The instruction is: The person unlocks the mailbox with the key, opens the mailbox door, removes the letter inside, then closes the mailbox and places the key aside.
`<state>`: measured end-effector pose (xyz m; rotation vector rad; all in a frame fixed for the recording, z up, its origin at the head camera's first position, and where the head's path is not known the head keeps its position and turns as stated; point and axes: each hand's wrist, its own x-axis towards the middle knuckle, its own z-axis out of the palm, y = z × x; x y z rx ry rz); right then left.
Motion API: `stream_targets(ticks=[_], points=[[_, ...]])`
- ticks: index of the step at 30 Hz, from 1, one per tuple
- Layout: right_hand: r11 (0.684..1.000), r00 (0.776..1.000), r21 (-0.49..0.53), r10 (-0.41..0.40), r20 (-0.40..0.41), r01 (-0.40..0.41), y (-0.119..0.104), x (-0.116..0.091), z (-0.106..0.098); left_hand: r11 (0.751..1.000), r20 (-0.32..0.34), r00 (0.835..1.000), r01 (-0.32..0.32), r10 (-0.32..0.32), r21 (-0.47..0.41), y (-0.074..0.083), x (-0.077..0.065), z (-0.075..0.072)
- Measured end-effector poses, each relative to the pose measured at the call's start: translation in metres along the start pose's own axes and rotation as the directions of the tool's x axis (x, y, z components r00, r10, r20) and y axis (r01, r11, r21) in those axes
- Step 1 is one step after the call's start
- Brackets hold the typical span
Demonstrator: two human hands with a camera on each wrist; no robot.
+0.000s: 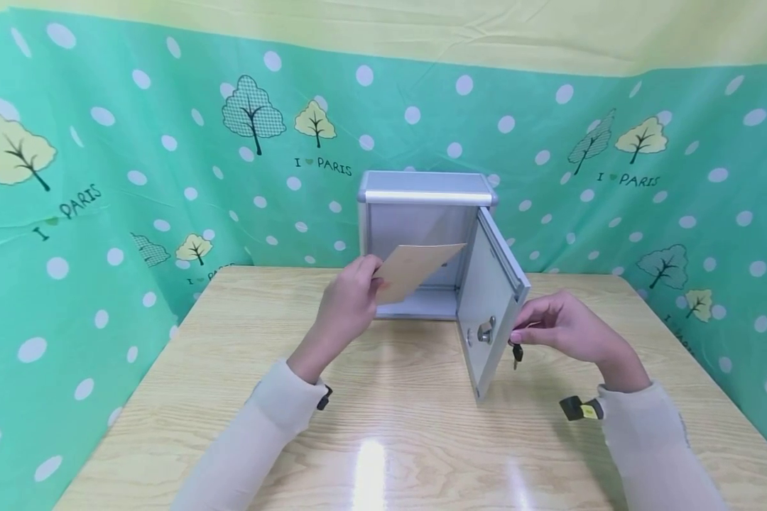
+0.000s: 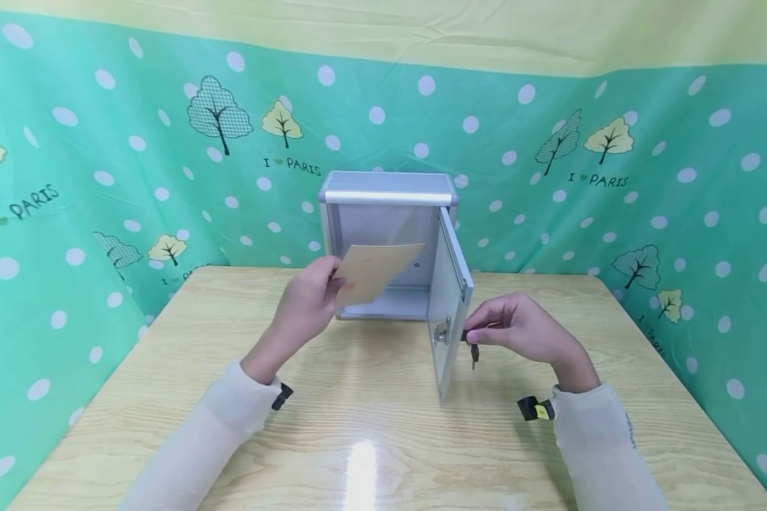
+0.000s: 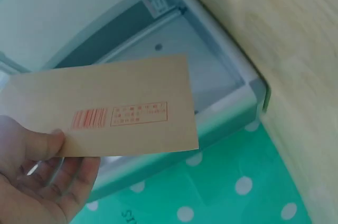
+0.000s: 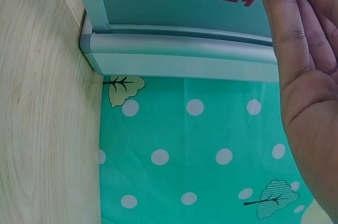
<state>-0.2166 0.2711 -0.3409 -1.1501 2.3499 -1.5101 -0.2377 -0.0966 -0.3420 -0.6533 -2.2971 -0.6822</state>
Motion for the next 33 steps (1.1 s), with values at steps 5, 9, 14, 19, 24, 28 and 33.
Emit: stream_targets(ticks=[5, 9, 14, 19, 24, 28, 33], points=[[1.0, 1.0, -0.003, -0.001, -0.001, 0.001, 0.001, -0.002, -0.001, 1.0, 0.025, 1.0, -0.008, 0.009, -0.028, -0.001, 0.002, -0.015], [1.0, 1.0, -0.002, -0.002, -0.001, 0.002, 0.002, -0.002, -0.001, 0.997, 0.031, 0.999, -0.022, 0.024, -0.073, 0.003, 0.003, -0.031], [1.0, 1.0, -0.006, 0.004, -0.007, -0.004, 0.002, -0.003, -0.001, 0.99, 0.02, 0.997, -0.067, 0.07, -0.121, 0.004, 0.004, -0.047], [1.0, 1.0, -0.015, 0.021, -0.015, -0.021, 0.001, -0.004, -0.001, 0.975, 0.026, 0.991, -0.121, 0.128, -0.186, -0.006, 0.008, -0.061], [0.999, 0.999, -0.025, 0.025, -0.022, -0.025, -0.001, -0.004, -0.001, 0.962, 0.019, 0.992, -0.116, 0.125, -0.245, -0.02, 0.009, -0.076], [1.0, 1.0, -0.016, 0.015, -0.014, -0.016, -0.003, -0.004, 0.0, 0.959, 0.012, 0.998, -0.057, 0.063, -0.276, -0.029, 0.008, -0.085], [1.0, 1.0, -0.01, 0.026, -0.009, -0.026, -0.004, -0.004, 0.0, 0.96, 0.014, 1.0, 0.001, 0.003, -0.279, -0.038, 0.007, -0.095]])
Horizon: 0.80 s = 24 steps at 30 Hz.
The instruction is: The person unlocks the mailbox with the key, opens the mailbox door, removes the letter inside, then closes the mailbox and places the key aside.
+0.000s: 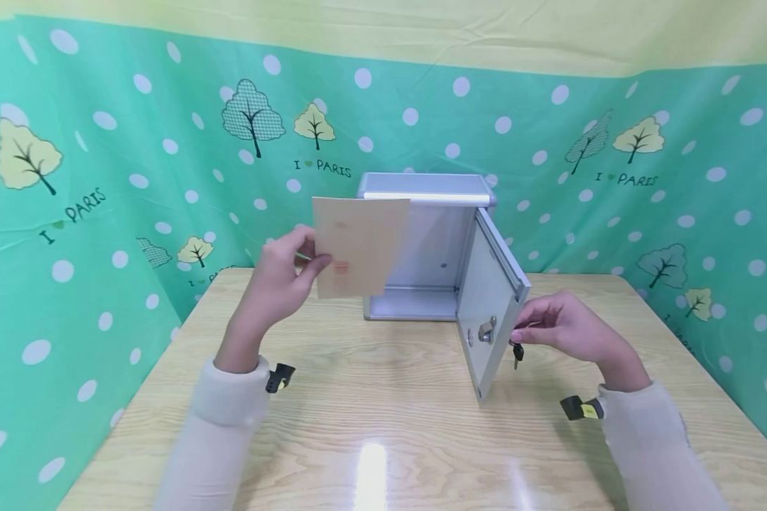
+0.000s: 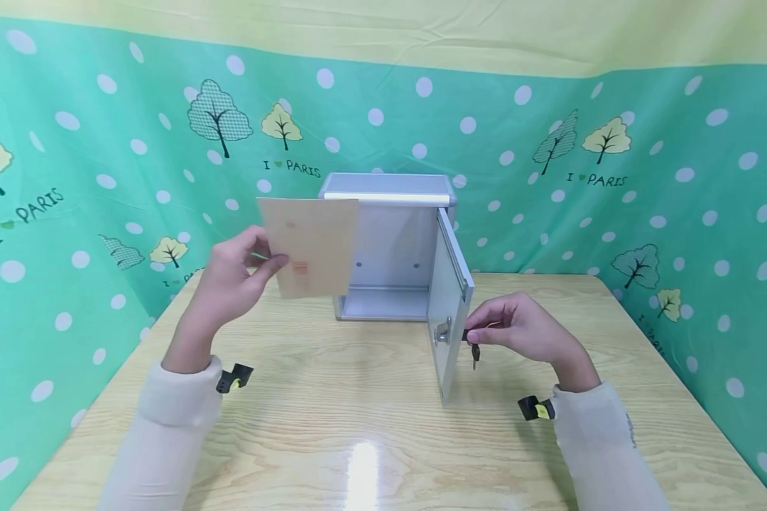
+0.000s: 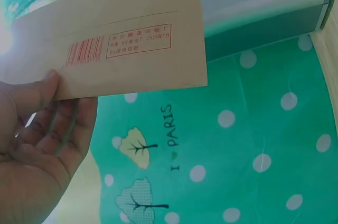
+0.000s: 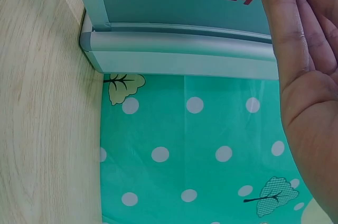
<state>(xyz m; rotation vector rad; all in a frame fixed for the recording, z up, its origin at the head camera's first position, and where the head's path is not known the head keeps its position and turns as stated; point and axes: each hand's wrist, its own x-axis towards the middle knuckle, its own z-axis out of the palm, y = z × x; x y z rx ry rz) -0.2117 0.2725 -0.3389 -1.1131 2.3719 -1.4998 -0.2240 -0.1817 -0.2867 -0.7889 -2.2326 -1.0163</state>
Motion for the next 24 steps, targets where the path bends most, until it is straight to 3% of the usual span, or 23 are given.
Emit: stream_targets(ticks=[4, 8, 12, 16, 24], points=[[1.0, 1.0, 0.002, 0.005, -0.001, -0.005, 0.0, 0.0, 0.0, 0.999, -0.03, 0.999, 0.041, -0.04, 0.018, -0.007, -0.002, -0.01], [1.0, 1.0, -0.007, 0.005, -0.009, -0.005, 0.0, 0.001, -0.001, 0.989, -0.06, 0.988, 0.142, -0.144, -0.032, -0.016, -0.005, -0.02], [1.0, 1.0, -0.009, 0.01, -0.011, -0.01, 0.0, 0.001, -0.001, 0.955, -0.055, 0.962, 0.258, -0.268, -0.145, -0.025, -0.007, -0.029], [1.0, 1.0, -0.007, 0.003, -0.005, -0.003, 0.0, 0.001, -0.001, 0.923, -0.049, 0.946, 0.298, -0.319, -0.243, -0.039, -0.01, -0.033], [1.0, 1.0, -0.008, 0.012, -0.01, -0.012, 0.004, -0.001, -0.002, 0.858, 0.008, 0.901, 0.416, -0.434, -0.302, -0.069, -0.011, -0.021]])
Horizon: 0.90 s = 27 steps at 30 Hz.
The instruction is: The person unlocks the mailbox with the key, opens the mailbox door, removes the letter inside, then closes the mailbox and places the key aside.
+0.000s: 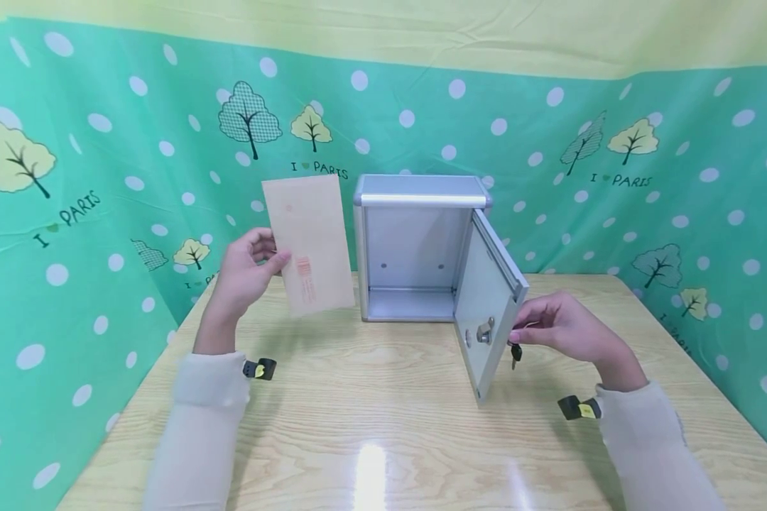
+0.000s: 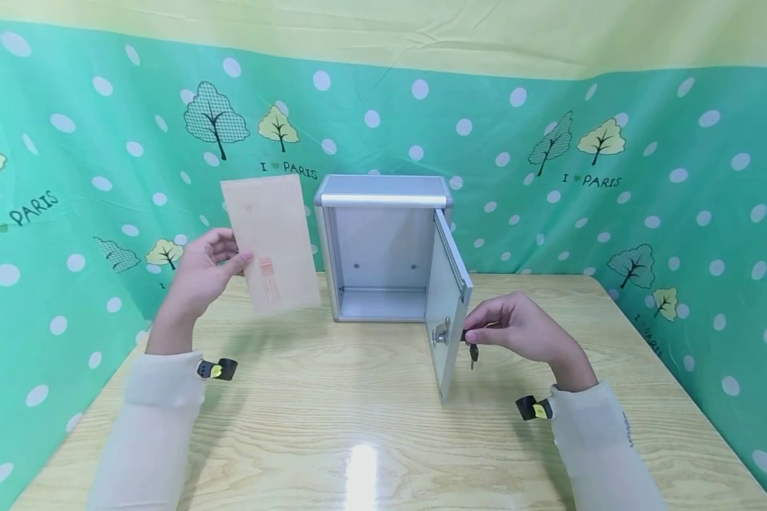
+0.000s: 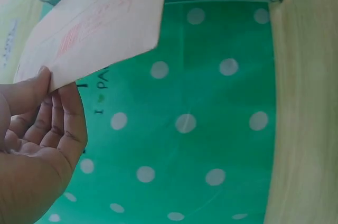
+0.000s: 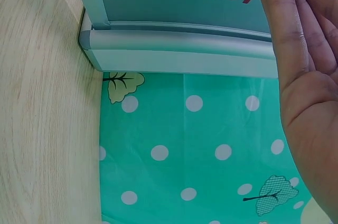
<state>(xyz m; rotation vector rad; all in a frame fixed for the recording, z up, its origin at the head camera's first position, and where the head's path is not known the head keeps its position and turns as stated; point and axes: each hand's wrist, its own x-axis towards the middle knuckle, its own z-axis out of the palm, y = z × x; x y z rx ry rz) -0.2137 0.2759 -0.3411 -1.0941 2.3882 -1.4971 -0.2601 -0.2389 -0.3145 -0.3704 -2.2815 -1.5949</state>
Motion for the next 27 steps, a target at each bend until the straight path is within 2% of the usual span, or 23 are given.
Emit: stream_targets(ticks=[6, 14, 19, 27], points=[[1.0, 1.0, 0.003, 0.005, 0.001, -0.005, 0.001, 0.0, 0.0, 0.995, 0.01, 0.995, 0.103, -0.103, 0.014, -0.017, 0.006, 0.005], [1.0, 1.0, -0.011, -0.01, -0.004, 0.01, -0.001, 0.0, 0.001, 0.974, 0.031, 0.974, 0.223, -0.224, 0.045, -0.036, 0.01, 0.008], [1.0, 1.0, -0.002, -0.025, 0.004, 0.025, 0.0, 0.001, 0.001, 0.95, 0.073, 0.95, 0.296, -0.304, 0.097, -0.048, 0.012, 0.01], [1.0, 1.0, 0.005, -0.003, 0.004, 0.003, 0.001, 0.001, 0.0, 0.92, 0.133, 0.916, 0.358, -0.379, 0.158, -0.061, 0.013, 0.02]])
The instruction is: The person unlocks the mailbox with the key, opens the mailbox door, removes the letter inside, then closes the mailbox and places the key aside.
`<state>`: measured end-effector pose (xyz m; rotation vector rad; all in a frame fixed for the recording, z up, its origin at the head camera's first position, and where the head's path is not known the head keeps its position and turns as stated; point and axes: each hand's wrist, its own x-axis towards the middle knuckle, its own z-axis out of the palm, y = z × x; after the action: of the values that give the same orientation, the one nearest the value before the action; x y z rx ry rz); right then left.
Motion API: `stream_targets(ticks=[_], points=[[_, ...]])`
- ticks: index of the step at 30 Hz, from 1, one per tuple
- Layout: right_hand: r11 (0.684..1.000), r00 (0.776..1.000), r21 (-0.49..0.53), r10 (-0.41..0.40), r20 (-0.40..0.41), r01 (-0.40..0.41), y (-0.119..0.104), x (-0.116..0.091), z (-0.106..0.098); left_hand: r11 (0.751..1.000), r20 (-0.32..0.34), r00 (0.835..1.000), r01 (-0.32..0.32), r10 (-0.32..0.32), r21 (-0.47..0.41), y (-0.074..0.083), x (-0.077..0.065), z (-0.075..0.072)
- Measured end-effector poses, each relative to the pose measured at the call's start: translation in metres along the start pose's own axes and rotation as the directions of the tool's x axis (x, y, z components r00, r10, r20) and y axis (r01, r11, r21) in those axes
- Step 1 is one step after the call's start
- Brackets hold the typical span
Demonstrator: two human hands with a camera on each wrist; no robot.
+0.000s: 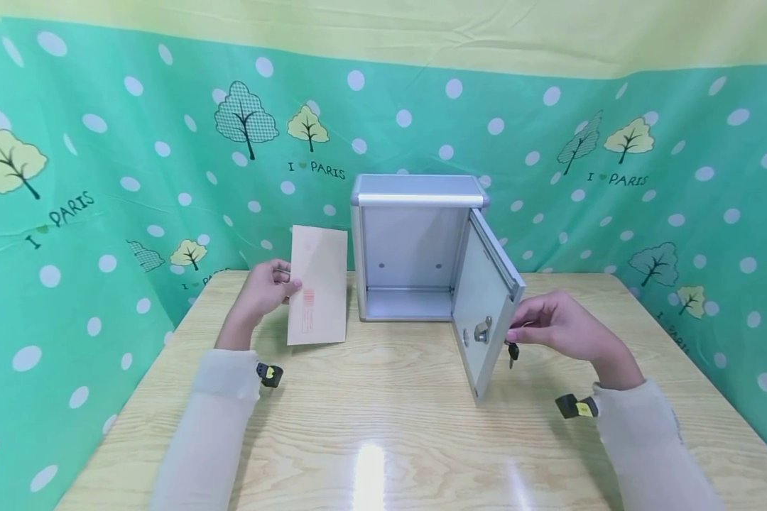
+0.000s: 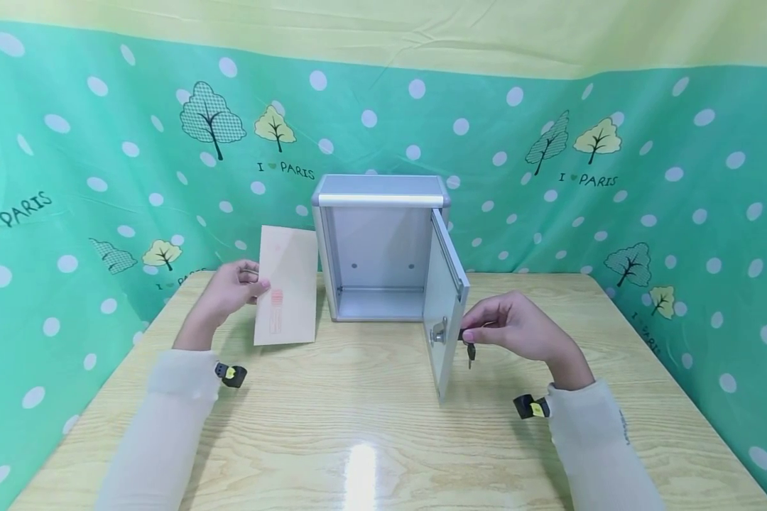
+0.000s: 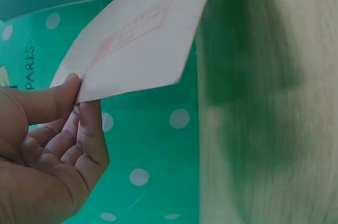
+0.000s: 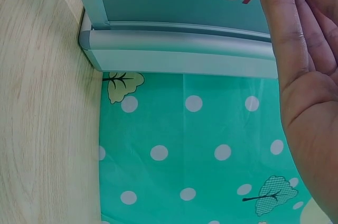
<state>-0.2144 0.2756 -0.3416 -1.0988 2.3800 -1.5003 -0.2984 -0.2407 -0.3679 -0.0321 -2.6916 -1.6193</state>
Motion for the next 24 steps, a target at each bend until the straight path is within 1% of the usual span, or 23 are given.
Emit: stream_targets(ticks=[4, 8, 12, 15, 20, 24], points=[[1.0, 1.0, -0.005, 0.011, -0.005, -0.011, 0.0, 0.0, 0.0, 0.999, 0.012, 0.999, 0.031, -0.032, 0.023, -0.004, 0.002, 0.004], [1.0, 1.0, -0.01, 0.017, -0.008, -0.017, 0.0, 0.0, 0.0, 0.998, 0.009, 0.999, 0.05, -0.05, 0.049, -0.008, 0.003, 0.006], [1.0, 1.0, -0.003, 0.014, -0.005, -0.014, 0.0, 0.0, 0.0, 0.996, -0.002, 0.997, 0.076, -0.076, 0.056, -0.01, 0.003, 0.008], [1.0, 1.0, 0.0, 0.006, -0.003, -0.006, 0.0, 0.0, 0.0, 0.995, -0.014, 0.997, 0.077, -0.077, 0.059, -0.011, 0.003, 0.01], [1.0, 1.0, 0.005, 0.005, 0.0, -0.005, 0.0, 0.0, 0.0, 0.993, -0.033, 0.997, 0.075, -0.072, 0.089, -0.012, 0.003, 0.009], [1.0, 1.0, 0.007, 0.008, 0.001, -0.008, -0.001, 0.0, 0.001, 0.991, -0.005, 0.994, 0.106, -0.106, 0.086, -0.013, 0.003, 0.008]])
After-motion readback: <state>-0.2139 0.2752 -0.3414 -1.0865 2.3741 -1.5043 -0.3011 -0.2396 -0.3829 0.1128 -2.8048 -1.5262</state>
